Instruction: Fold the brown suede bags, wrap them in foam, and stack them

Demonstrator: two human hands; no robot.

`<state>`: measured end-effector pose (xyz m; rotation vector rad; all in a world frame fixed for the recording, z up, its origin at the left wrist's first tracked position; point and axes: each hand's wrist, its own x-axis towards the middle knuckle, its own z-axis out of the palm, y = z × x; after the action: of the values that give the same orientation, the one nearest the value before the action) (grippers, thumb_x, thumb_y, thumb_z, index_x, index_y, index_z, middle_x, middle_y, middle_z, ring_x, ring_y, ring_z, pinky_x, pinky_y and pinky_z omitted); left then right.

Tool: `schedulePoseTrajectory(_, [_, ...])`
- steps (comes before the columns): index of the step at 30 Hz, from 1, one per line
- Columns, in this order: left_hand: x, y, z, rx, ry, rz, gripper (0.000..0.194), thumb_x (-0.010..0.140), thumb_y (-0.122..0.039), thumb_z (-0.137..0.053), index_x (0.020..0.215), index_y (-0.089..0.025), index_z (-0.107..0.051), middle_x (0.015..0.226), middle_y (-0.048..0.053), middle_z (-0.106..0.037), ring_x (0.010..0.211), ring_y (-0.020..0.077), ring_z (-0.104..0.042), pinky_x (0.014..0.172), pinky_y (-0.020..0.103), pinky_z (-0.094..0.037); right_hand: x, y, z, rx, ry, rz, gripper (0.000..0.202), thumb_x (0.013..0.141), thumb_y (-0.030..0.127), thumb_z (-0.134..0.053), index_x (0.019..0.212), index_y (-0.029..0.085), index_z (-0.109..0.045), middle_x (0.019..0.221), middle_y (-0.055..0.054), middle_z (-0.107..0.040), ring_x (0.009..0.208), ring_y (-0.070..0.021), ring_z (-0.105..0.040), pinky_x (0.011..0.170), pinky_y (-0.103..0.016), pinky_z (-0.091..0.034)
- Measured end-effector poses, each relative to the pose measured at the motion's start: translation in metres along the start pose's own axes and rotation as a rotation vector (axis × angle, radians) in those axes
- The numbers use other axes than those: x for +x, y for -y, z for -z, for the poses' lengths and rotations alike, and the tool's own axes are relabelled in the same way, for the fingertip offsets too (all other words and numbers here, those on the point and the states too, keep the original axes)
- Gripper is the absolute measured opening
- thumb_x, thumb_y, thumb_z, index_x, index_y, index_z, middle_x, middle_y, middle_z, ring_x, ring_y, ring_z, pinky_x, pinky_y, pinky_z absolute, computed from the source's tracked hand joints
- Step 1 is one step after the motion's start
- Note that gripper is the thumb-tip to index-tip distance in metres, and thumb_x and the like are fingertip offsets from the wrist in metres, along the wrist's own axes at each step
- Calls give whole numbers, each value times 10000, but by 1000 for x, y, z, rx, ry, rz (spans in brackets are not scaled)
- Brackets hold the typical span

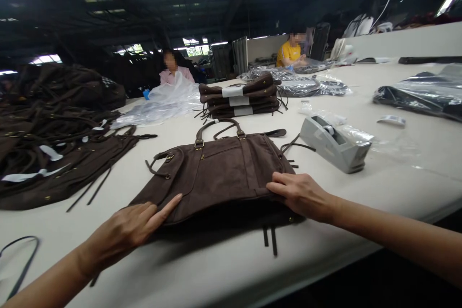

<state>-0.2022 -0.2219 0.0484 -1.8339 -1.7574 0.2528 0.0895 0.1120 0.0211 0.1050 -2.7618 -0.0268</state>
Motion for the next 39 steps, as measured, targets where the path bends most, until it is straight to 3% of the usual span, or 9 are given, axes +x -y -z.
schedulePoseTrajectory(3, [-5,-6,-20,67,-117,-57,661,896,-27,-391,1494,-254,-225,766,-17,-629,636,119,-586,696,249,-509,-3,1,-15,-44,-168,195,233,979,103,-411,1049,169,-623,753,-14,-554,631,-136,-479,558,-279,-340])
schedulePoseTrajectory(6, [-9,-11,-36,-23,-173,22,666,898,-23,-404,1496,-253,-222,989,38,-677,892,141,-649,904,283,-507,-7,7,-21,-74,-275,208,277,974,86,-424,1158,153,-619,799,-39,-613,657,-149,-501,585,-293,-376])
schedulePoseTrajectory(11, [-12,-15,-33,-203,-34,56,586,940,-81,-322,1483,-292,-256,1354,55,-566,1234,175,-539,1102,367,-398,-23,24,-16,-162,-238,132,433,921,23,-419,1308,151,-565,1087,-103,-653,818,-207,-557,712,-352,-462])
schedulePoseTrajectory(16, [-23,-19,-13,-149,94,15,663,843,-47,-324,1470,-260,-303,1487,58,-415,1337,198,-438,1149,383,-343,-46,34,-11,-59,-122,65,595,842,37,-410,1431,120,-442,1314,-134,-560,1069,-290,-531,898,-467,-481])
schedulePoseTrajectory(21, [-20,-23,-5,-88,275,-7,825,740,-1,-364,1510,-219,-162,1547,92,-300,1421,230,-294,1193,433,-248,-47,30,-8,67,-30,-1,675,773,112,-504,1442,96,-424,1416,-134,-470,1230,-322,-453,1024,-496,-438])
schedulePoseTrajectory(26, [-3,-18,-16,5,217,-9,907,703,48,-378,1517,-143,-27,1452,153,-445,1356,290,-399,1144,473,-328,-24,24,-21,-14,-36,73,556,824,128,-493,1365,3,-482,1242,-196,-583,1089,-322,-545,929,-499,-507])
schedulePoseTrajectory(31, [11,-14,3,58,3,-16,732,859,-14,-367,1515,-129,-63,1034,103,-694,853,188,-677,782,289,-552,-11,-14,-10,-108,-212,310,454,909,37,-399,1351,25,-500,1120,-154,-648,950,-247,-588,864,-396,-534])
schedulePoseTrajectory(35, [22,-52,39,-257,-17,39,666,881,-87,-352,1510,-159,-144,1034,23,-713,771,76,-673,707,125,-502,-28,-64,19,-140,-246,149,569,923,1,-356,1449,203,-427,1220,-65,-628,1055,-226,-542,959,-413,-476])
schedulePoseTrajectory(39, [26,-95,45,-307,73,58,723,818,-95,-348,1509,-213,-173,1046,1,-701,835,88,-673,748,146,-513,-59,-76,9,-60,-119,107,587,925,6,-326,1450,247,-432,1225,-48,-628,1065,-206,-517,944,-386,-487])
